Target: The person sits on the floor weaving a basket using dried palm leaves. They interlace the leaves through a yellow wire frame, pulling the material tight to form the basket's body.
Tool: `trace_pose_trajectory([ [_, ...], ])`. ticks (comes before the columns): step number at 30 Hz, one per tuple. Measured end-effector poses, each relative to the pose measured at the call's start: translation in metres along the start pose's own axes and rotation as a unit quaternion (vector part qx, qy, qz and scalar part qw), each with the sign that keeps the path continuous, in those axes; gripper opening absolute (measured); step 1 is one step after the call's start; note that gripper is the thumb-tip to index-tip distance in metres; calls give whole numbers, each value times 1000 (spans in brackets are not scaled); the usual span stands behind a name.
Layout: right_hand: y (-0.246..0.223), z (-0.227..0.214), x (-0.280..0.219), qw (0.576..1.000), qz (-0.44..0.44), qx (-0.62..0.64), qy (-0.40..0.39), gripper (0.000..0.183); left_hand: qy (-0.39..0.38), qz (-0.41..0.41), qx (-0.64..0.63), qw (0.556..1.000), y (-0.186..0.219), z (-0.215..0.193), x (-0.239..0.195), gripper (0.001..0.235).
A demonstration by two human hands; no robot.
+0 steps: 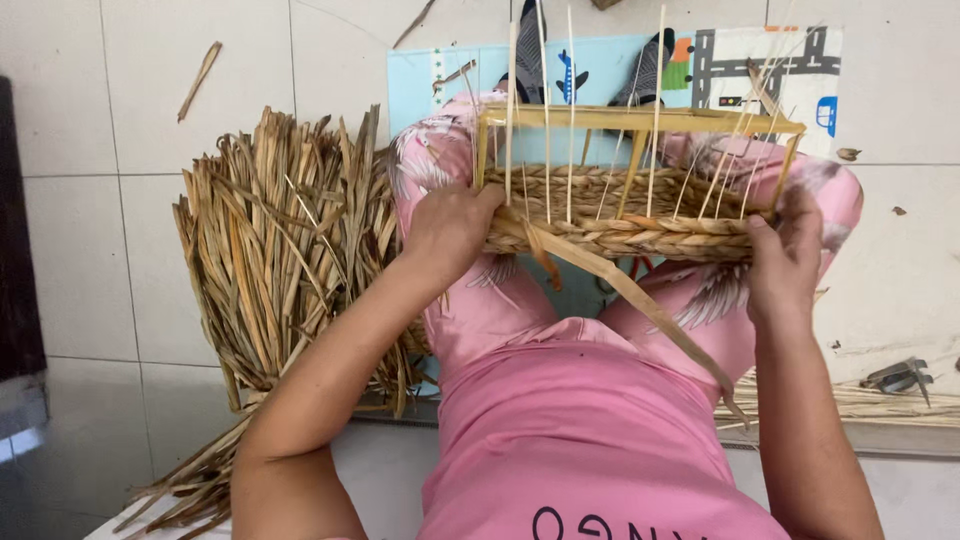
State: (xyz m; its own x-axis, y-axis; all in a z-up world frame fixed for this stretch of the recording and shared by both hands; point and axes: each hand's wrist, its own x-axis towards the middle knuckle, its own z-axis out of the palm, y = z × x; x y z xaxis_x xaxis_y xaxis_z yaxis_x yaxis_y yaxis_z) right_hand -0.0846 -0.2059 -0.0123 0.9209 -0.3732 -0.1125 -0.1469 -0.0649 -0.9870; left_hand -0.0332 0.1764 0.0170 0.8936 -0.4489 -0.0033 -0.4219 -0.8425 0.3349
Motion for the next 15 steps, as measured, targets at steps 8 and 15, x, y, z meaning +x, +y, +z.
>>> trace_pose_trajectory([
  [8,-58,103,-15,941,-44,-90,-324,20,43,34,-110,992,-4,-14,-12,10],
  [15,-36,188,4,880,0,-98,-465,41,83,33,-208,974,0,-2,-16,8],
])
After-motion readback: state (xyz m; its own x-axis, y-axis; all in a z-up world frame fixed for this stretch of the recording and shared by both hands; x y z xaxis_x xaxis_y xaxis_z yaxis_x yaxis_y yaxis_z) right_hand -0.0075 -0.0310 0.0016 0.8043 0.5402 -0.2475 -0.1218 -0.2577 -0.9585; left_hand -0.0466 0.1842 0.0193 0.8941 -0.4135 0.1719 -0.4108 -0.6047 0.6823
